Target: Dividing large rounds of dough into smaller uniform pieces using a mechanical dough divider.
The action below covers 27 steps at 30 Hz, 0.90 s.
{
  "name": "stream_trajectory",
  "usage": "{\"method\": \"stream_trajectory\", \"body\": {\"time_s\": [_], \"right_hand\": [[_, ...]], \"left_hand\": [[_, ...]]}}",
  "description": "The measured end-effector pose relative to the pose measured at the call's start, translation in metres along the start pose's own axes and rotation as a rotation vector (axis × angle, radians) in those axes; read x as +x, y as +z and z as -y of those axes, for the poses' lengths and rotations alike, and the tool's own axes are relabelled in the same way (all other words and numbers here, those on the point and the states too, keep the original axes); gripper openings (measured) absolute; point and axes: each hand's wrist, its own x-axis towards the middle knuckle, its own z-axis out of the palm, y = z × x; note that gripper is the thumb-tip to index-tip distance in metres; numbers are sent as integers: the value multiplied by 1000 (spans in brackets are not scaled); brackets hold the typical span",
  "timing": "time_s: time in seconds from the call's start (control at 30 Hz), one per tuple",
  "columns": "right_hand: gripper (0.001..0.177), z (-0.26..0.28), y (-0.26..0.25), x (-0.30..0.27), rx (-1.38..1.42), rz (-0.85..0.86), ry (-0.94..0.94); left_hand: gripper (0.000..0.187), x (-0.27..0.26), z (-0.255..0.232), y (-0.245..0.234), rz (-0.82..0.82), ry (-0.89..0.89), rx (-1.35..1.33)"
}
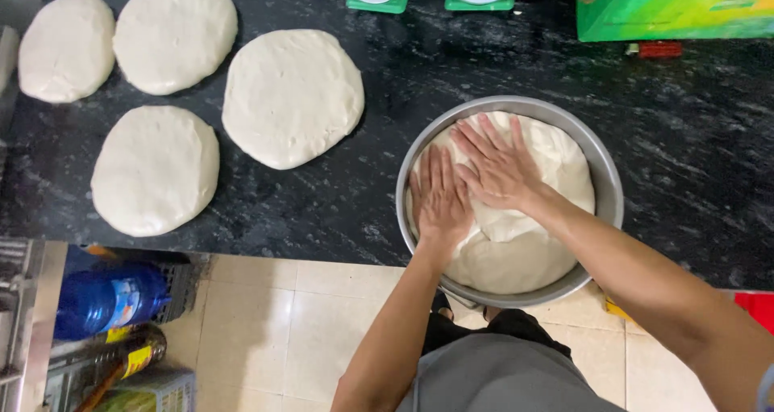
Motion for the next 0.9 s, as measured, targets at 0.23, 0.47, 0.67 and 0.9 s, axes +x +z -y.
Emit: {"method": "stream_trajectory", "body": {"time_s": [0.23,0.47,0.67,0.9], "right_hand": [[78,-5,-36,-6,375,193,78],[74,-29,-43,-21,404,126,156],[81,-18,-16,-71,314,-93,493],[78,-1,-5,-79,127,-79,548]], "left_hand": [[67,-3,0,-4,6,21,25],[67,-1,0,-6,25,36,-84],[66,12,-13,-22,36,52,-265],[62,75,-7,0,137,694,24]]}}
